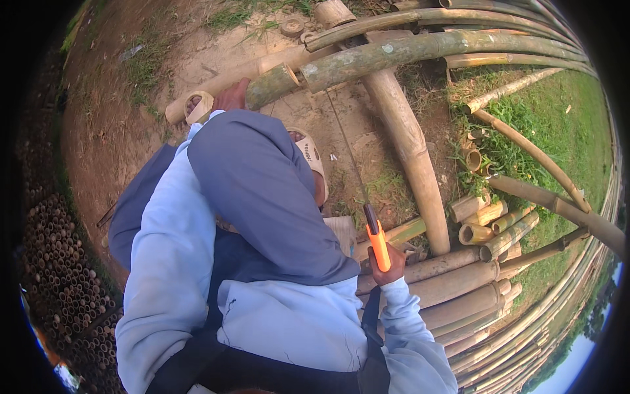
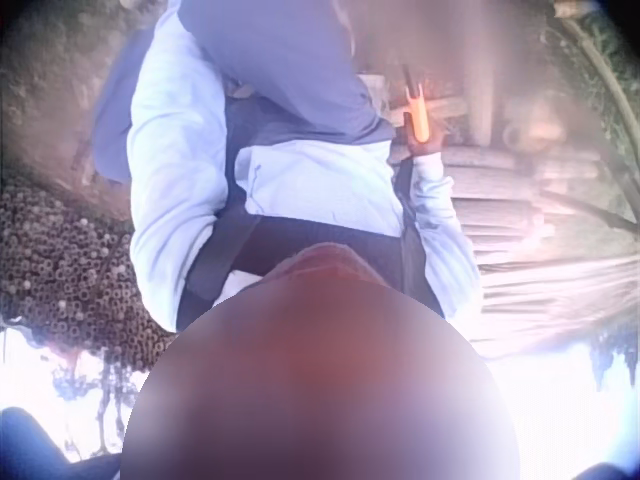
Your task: The person sits on the ground and uses a hand saw to cut bamboo poles into shorter sections. They repeatedly position a pole, saw through it, and set the cut piece aside. The cut pieces accumulate nearby.
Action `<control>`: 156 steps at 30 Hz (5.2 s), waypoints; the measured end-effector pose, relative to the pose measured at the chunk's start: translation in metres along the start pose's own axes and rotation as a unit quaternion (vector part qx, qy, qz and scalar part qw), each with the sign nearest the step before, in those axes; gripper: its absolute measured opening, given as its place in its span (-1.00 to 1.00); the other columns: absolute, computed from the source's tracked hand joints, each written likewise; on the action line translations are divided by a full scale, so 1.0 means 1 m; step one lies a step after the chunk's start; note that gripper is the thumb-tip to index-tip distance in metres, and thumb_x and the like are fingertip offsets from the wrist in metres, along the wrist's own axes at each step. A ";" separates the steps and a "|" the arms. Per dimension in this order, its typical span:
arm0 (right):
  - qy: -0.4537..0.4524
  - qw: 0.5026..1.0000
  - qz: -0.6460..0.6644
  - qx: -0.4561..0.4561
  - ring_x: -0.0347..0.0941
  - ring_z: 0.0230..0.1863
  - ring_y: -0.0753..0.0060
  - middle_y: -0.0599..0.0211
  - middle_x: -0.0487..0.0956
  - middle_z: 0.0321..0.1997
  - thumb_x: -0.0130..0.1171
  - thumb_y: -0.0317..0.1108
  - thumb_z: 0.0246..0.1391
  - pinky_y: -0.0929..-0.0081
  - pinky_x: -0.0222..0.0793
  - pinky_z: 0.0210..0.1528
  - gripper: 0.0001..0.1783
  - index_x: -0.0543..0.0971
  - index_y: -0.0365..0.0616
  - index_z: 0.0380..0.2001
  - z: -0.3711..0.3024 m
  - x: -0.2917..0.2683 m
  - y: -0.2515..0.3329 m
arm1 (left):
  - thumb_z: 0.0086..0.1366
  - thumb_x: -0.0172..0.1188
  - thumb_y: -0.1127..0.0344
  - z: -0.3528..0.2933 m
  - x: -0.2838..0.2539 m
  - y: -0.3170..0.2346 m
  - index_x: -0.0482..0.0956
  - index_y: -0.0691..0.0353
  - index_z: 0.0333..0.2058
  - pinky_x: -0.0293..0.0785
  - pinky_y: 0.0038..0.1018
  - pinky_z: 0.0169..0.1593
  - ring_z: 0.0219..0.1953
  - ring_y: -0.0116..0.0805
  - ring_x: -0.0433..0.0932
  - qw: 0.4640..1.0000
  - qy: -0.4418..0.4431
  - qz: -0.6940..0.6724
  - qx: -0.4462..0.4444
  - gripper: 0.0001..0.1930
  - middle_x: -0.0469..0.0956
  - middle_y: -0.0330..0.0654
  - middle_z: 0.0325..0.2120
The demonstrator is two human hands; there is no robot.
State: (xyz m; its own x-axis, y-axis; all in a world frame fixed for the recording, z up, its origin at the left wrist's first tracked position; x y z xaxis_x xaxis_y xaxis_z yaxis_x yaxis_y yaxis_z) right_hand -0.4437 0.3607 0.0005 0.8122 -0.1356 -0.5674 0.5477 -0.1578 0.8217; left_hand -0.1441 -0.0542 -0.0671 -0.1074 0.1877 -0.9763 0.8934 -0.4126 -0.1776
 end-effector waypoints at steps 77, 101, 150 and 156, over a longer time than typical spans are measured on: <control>0.163 0.799 -0.370 -0.445 0.34 -0.14 0.04 0.17 0.34 -0.27 0.50 -0.24 -0.49 0.08 0.22 0.20 -0.34 0.41 -0.13 -0.22 0.367 0.203 0.166 | 0.00 0.42 -0.16 -0.276 0.035 0.325 0.40 0.08 0.11 0.47 -0.24 -0.04 -0.12 -0.19 0.53 0.300 -0.423 -0.687 -0.508 -0.24 0.50 -0.13 -0.07; 0.129 0.820 -0.420 -0.366 0.27 0.33 0.02 0.11 0.37 0.28 0.41 -0.10 -0.07 -0.04 0.06 0.39 -0.11 0.27 0.03 0.32 0.522 0.269 0.205 | 0.05 0.42 0.06 -0.158 0.080 0.253 0.46 0.11 0.09 0.27 -0.19 0.21 0.14 -0.07 0.38 0.965 0.093 -0.032 -0.243 -0.37 0.44 -0.07 0.01; -0.145 0.882 0.277 0.352 0.56 -0.14 0.12 0.07 0.60 -0.03 0.43 0.30 -0.26 0.22 0.48 -0.16 0.01 0.49 -0.33 0.08 0.373 0.092 -0.036 | 0.18 0.19 0.05 -0.146 0.141 0.198 0.72 0.09 -0.34 0.44 -0.14 -0.02 -0.14 -0.13 0.54 0.994 0.069 -0.038 -0.081 -0.72 0.63 -0.12 -0.33; -0.001 0.871 0.412 0.270 0.50 0.01 0.18 0.18 0.49 0.13 0.32 0.32 -0.09 0.32 0.43 -0.09 -0.09 0.41 -0.05 0.20 0.383 0.097 -0.033 | 0.07 0.19 0.14 -0.168 0.128 0.205 0.57 0.10 -0.23 0.38 -0.23 0.00 -0.06 -0.18 0.44 0.995 -0.068 -0.060 -0.037 -0.71 0.50 -0.20 -0.24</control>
State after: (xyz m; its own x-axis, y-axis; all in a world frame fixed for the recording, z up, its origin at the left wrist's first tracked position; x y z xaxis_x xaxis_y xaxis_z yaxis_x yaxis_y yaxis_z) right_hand -0.4594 -0.0216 -0.1021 0.8843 -0.4215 0.2010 -0.3940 -0.4424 0.8056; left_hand 0.0985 0.0353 -0.2080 -0.2682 0.1076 -0.9573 0.8997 -0.3273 -0.2888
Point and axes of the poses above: each hand's wrist, its own z-axis towards the middle knuckle, its own x-axis out of the palm, y = z × x, the point moved 5 cm from there along z, towards the middle knuckle
